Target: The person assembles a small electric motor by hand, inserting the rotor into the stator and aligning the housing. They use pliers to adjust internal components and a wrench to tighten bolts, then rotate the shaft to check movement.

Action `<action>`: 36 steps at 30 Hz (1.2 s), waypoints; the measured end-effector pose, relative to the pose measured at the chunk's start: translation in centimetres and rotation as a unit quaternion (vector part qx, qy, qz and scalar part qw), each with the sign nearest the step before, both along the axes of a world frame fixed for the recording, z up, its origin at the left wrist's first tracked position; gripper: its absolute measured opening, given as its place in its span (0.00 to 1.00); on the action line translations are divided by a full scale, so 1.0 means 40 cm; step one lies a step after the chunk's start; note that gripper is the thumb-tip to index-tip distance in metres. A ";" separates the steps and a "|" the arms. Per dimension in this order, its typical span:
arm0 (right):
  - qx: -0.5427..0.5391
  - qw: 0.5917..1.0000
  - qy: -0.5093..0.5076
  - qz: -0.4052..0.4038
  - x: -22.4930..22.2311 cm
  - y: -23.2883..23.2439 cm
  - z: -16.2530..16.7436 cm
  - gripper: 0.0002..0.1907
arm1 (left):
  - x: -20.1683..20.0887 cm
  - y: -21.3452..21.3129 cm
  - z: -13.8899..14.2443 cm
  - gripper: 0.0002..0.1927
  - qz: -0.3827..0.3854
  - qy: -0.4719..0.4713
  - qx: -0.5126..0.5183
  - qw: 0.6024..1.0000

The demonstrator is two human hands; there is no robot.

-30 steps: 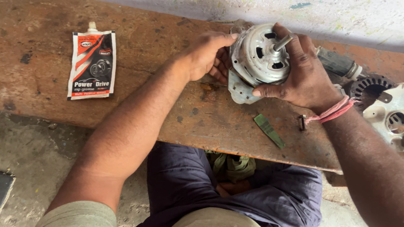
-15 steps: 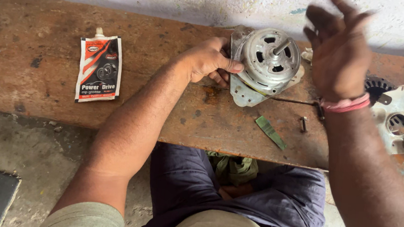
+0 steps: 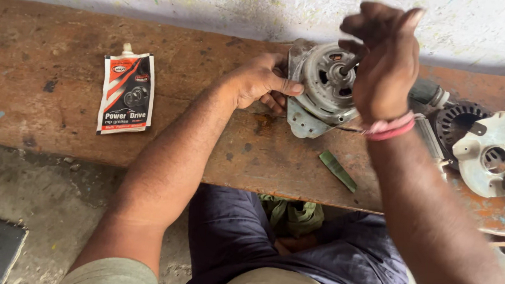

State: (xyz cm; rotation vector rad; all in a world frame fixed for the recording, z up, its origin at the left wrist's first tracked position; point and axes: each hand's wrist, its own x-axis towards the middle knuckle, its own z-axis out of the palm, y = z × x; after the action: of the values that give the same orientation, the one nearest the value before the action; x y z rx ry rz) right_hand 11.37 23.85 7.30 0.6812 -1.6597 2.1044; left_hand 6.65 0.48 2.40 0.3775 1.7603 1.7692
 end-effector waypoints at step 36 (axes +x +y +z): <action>0.418 0.751 -0.134 -0.494 0.256 0.748 -0.033 0.19 | 0.055 0.070 -0.066 0.50 0.067 0.511 -0.134 0.846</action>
State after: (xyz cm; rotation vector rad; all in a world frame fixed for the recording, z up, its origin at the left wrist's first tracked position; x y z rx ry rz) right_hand 21.60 53.76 5.98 -0.3428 -2.3530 0.6678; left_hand 8.85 3.28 -0.25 1.2724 2.7586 1.4299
